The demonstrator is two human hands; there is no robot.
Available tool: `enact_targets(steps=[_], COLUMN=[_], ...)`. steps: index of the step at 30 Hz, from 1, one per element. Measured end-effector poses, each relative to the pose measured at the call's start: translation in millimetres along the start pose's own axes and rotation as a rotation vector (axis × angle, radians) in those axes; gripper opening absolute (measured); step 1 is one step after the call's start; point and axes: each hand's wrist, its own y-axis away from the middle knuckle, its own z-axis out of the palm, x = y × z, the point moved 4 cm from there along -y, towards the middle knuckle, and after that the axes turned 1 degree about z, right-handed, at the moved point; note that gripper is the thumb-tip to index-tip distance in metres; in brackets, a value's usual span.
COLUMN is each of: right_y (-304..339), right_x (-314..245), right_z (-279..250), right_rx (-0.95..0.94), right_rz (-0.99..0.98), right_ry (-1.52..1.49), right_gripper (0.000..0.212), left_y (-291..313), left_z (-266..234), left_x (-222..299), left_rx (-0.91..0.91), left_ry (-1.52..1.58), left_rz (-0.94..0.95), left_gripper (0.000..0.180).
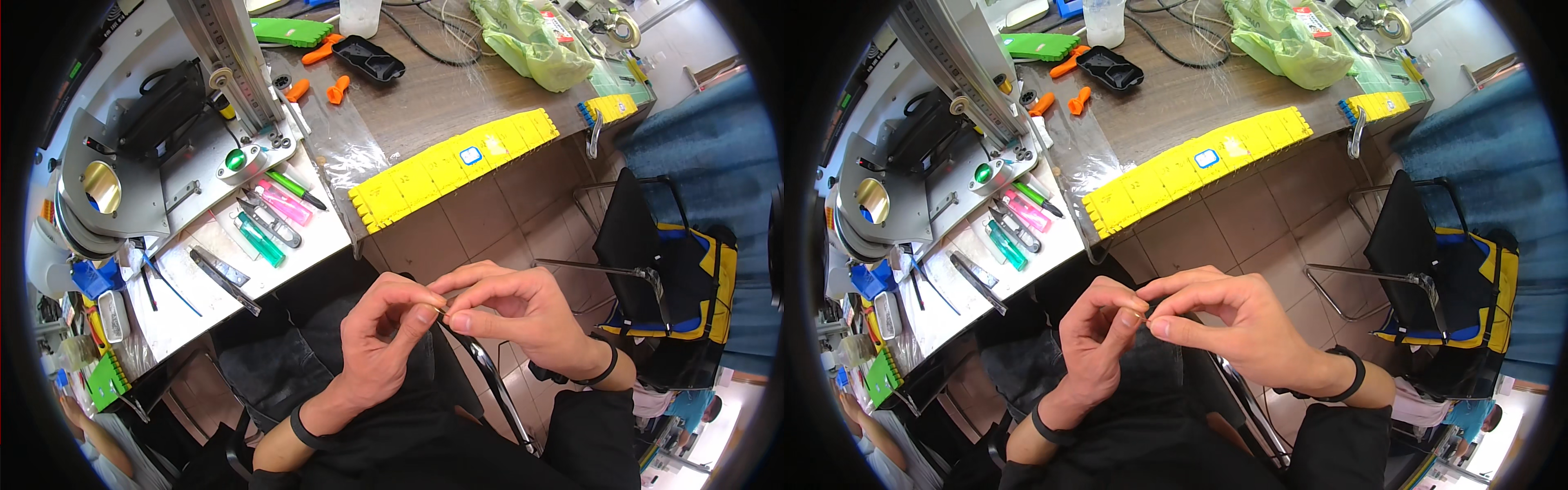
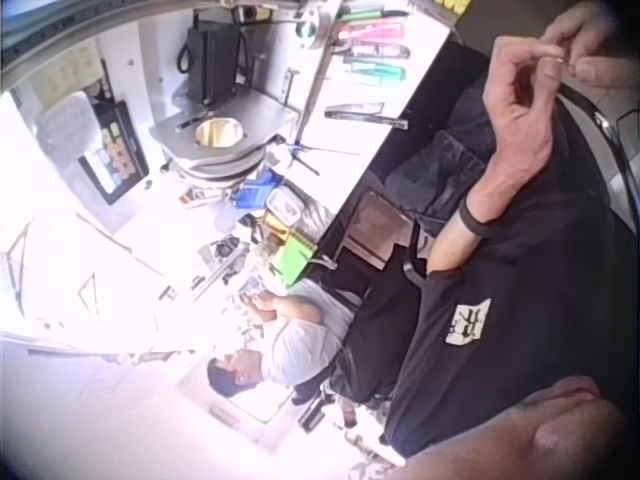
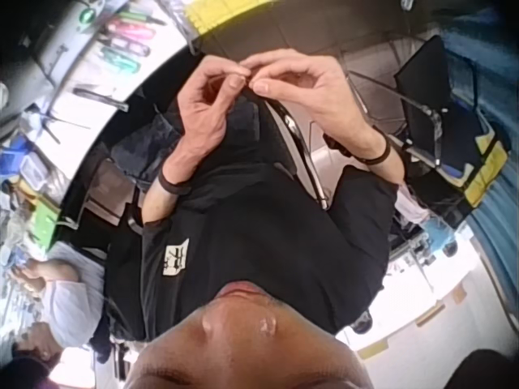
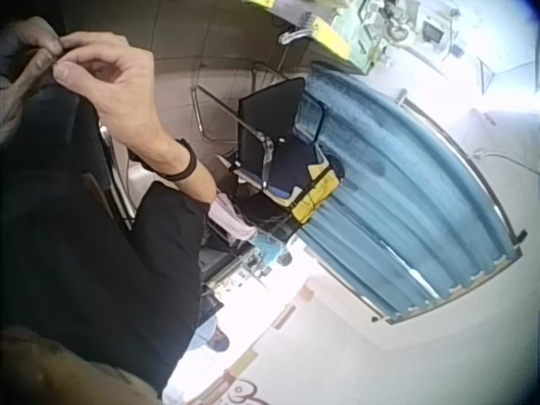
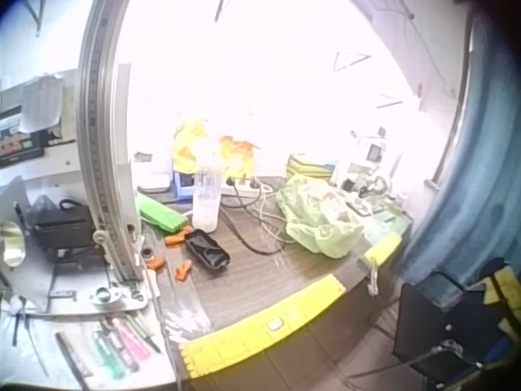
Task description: Manually assemble and glue small components at a specialized workbench with precision tools.
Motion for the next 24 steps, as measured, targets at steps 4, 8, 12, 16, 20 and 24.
enact_targets(steps=[4, 8, 12, 16, 20, 24], right_y=[4, 4, -5, -9, -3, 6], right_x=[-17, -30, -23, -29, -42, -61], right_z=[-18, -37, -14, -10, -13, -15], right_rx=[0.076, 0.045, -0.108, -0.133, -0.122, -0.132], right_rz=[-0.043, -0.233, -0.13, -0.152, -0.068, -0.189], right_ry=[0.041, 0.283, 0.373, 0.39, 0.208, 0.134], right_gripper=[0.01, 0.009, 0.009, 0.009, 0.009, 0.008], left_y=[1, -5, -8, -3, -5, -12], left_z=[-5, -9, -4, -9, -13, -15], left_x=[6, 15, 16, 16, 13, 12], left_rx=[0.057, 0.046, -0.042, -0.141, -0.215, -0.227], left_ry=[-0.098, -0.071, -0.051, 0.049, 0.205, 0.118], left_rz=[-0.073, -0.022, -0.109, -0.196, -0.187, -0.042], left_gripper=[0.017, 0.028, 0.032, 0.034, 0.039, 0.052])
